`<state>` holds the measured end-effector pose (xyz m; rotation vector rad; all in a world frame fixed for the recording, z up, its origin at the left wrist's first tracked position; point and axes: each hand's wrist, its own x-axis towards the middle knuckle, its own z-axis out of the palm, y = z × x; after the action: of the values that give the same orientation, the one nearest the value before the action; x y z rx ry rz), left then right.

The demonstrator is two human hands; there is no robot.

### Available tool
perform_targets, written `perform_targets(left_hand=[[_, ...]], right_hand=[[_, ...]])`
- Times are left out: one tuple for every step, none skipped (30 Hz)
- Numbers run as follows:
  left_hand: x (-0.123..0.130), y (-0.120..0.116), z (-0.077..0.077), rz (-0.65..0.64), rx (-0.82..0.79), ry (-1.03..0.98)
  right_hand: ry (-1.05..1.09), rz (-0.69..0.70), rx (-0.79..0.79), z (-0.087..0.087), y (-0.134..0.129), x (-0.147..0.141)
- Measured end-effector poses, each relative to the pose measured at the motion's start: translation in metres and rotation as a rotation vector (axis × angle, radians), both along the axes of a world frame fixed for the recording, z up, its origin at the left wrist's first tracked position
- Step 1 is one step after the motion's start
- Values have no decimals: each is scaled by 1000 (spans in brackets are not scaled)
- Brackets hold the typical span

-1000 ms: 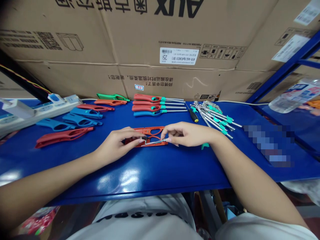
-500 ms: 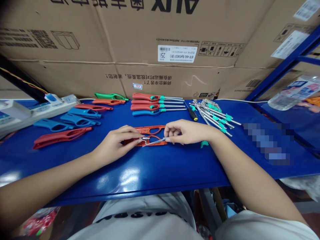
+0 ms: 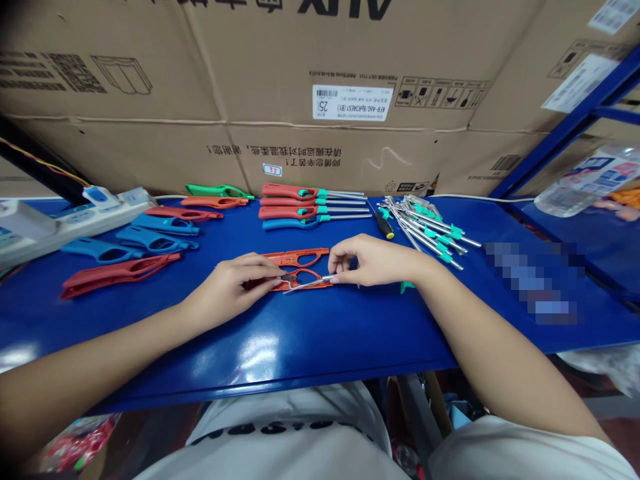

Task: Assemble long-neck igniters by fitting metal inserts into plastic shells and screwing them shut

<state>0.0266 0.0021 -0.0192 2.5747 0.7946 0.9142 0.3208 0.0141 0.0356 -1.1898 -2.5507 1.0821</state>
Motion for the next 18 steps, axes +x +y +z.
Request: perform_targets(left_hand=[[0, 0, 0, 4, 1, -3], [0, 0, 0, 8, -2, -4], [0, 0, -1, 11, -5, -4], [0, 0, -1, 13, -8, -2], [0, 0, -1, 15, -9, 1], [0, 0, -1, 16, -10, 3], [0, 0, -1, 16, -9, 6], [0, 0, -1, 17, -7, 8], [0, 1, -1, 17, -4, 8], [0, 1, -1, 17, 0, 5], [0, 1, -1, 17, 2, 2], [0, 1, -2, 16, 3, -1], [0, 1, -2, 15, 3, -3], [0, 1, -2, 14, 0, -4], [0, 1, -2, 14, -4, -6], [0, 1, -2, 14, -9, -7], [0, 1, -2, 16, -14, -11], [1, 1, -2, 20, -19, -15]], right_hand=[[-12, 6, 9, 0, 0, -1], [-23, 11, 14, 0, 0, -1], [-33, 13, 18, 0, -1, -2], [-42, 13, 18, 0, -1, -3], [-51, 12, 15, 0, -1, -3], [-59, 8, 11, 0, -1, -4], [-65, 2, 7, -1, -1, -4], [-67, -4, 4, -1, -1, -4], [-66, -8, 8, -2, -1, -4], [-64, -7, 17, -2, 0, -3], [-63, 0, 33, -3, 0, -3], [-64, 13, 58, -3, 1, -2], [-69, 30, 90, -3, 1, -2], [-77, 48, 127, -3, 2, -2], [-89, 64, 163, -3, 2, -1], [-100, 76, 196, -2, 2, -1], [-108, 84, 222, -2, 2, -1], [-113, 92, 239, -2, 3, -1]])
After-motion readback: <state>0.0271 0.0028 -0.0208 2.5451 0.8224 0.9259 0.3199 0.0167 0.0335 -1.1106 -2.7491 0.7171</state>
